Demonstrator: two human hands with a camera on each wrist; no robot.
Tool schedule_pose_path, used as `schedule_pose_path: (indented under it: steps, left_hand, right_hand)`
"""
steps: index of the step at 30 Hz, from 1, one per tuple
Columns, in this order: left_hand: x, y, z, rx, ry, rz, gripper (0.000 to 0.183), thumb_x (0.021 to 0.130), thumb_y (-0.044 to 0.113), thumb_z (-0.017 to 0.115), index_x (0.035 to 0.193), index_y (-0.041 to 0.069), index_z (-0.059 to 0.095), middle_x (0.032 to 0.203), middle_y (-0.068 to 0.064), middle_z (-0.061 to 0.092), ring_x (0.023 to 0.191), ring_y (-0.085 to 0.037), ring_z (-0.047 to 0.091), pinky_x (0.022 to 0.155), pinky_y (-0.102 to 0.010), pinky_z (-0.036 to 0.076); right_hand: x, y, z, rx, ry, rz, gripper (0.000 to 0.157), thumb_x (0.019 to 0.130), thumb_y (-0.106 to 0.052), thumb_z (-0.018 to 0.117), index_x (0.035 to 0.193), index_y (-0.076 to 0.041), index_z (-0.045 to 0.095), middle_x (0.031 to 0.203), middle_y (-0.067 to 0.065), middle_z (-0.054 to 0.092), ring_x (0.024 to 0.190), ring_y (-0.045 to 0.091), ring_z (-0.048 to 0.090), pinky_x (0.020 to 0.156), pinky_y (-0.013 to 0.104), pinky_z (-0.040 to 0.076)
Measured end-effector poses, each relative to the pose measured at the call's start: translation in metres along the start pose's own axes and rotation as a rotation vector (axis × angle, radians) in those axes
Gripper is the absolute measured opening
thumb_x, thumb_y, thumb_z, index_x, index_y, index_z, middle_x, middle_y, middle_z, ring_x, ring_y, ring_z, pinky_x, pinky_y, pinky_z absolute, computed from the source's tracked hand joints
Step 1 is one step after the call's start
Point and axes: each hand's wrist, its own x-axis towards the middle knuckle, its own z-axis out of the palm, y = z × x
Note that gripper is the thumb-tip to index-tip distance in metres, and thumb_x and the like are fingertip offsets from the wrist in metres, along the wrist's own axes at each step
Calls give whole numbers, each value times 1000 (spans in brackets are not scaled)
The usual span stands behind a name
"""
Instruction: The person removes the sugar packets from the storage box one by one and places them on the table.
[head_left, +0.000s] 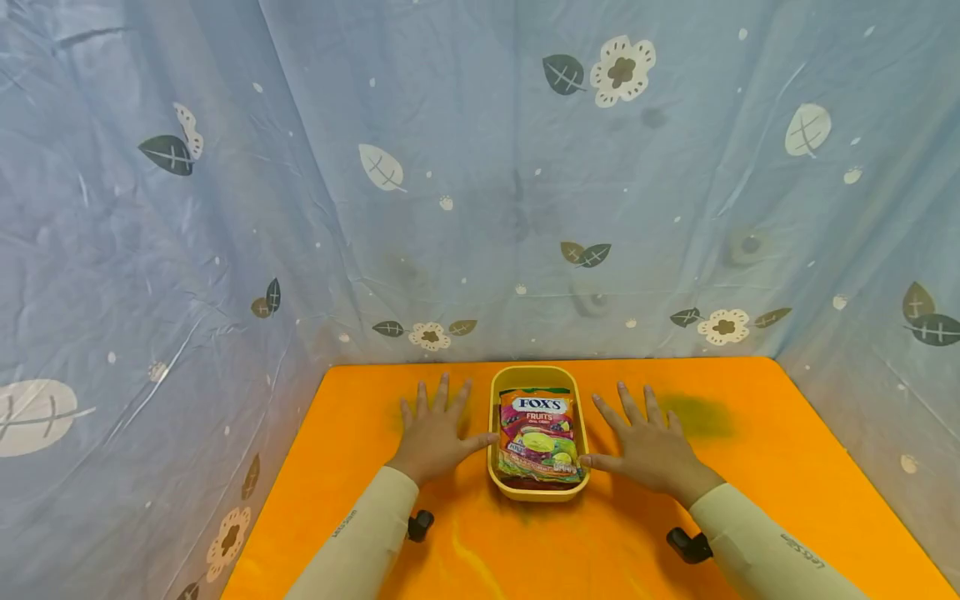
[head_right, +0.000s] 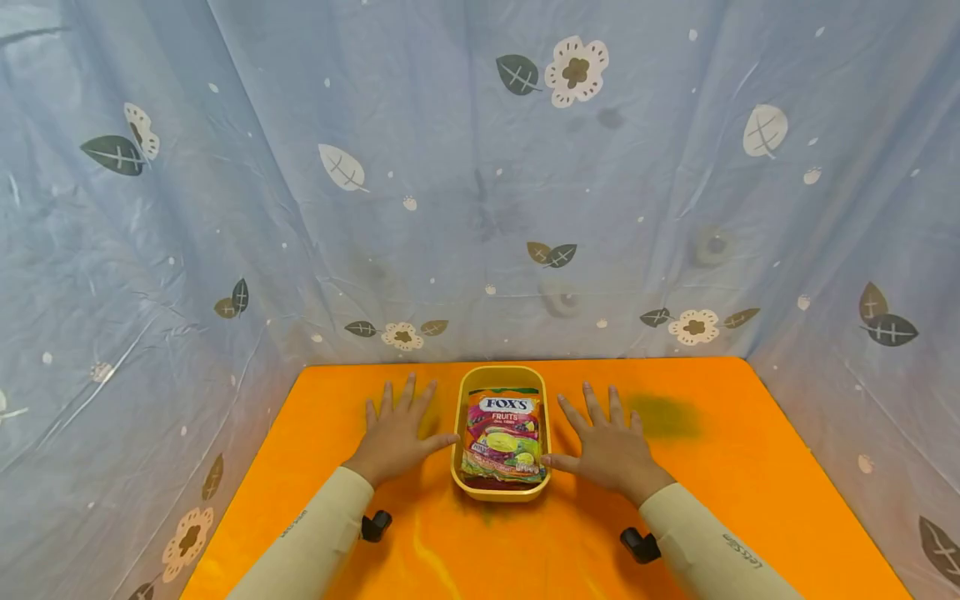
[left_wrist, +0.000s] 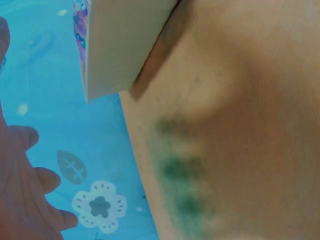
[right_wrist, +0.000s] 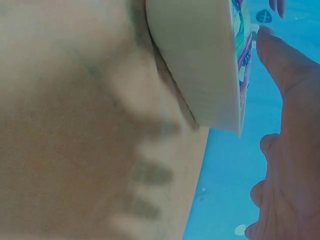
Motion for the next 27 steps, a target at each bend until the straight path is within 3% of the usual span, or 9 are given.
schedule_pose_path:
  steps: [7,12,19,27]
  left_hand:
    - [2,-1,0,-197,35,-51,115,92,86,59,177,18,20,179,-17,12,159,-58,10,119,-81,8]
    - [4,-3,3,-364,48,-71,116,92,81,67,176,14,21,179,-18,15,159,-54,15,124,-72,16]
    - [6,1,16,-645,50,-117,102,98,54,80,175,14,25,177,-11,27,160,-40,27,125,-64,24]
    - [9,4,36,-914,-9,-120,89,104,36,77,173,10,27,173,-20,33,155,-46,34,122,-63,31]
  right_hand:
    - [0,-1,0,14,-5,9,112,90,-92,53,173,-20,34,176,27,17,154,66,14,107,91,23]
    - [1,-1,1,10,-6,11,112,90,-90,55,174,-20,32,176,27,17,153,66,15,105,91,27]
    - [2,-1,2,24,-2,8,112,91,-91,54,174,-20,31,176,28,18,153,67,16,103,91,28]
    - [2,-1,1,54,-15,32,115,90,-93,52,175,-18,30,176,28,18,153,66,17,104,91,28]
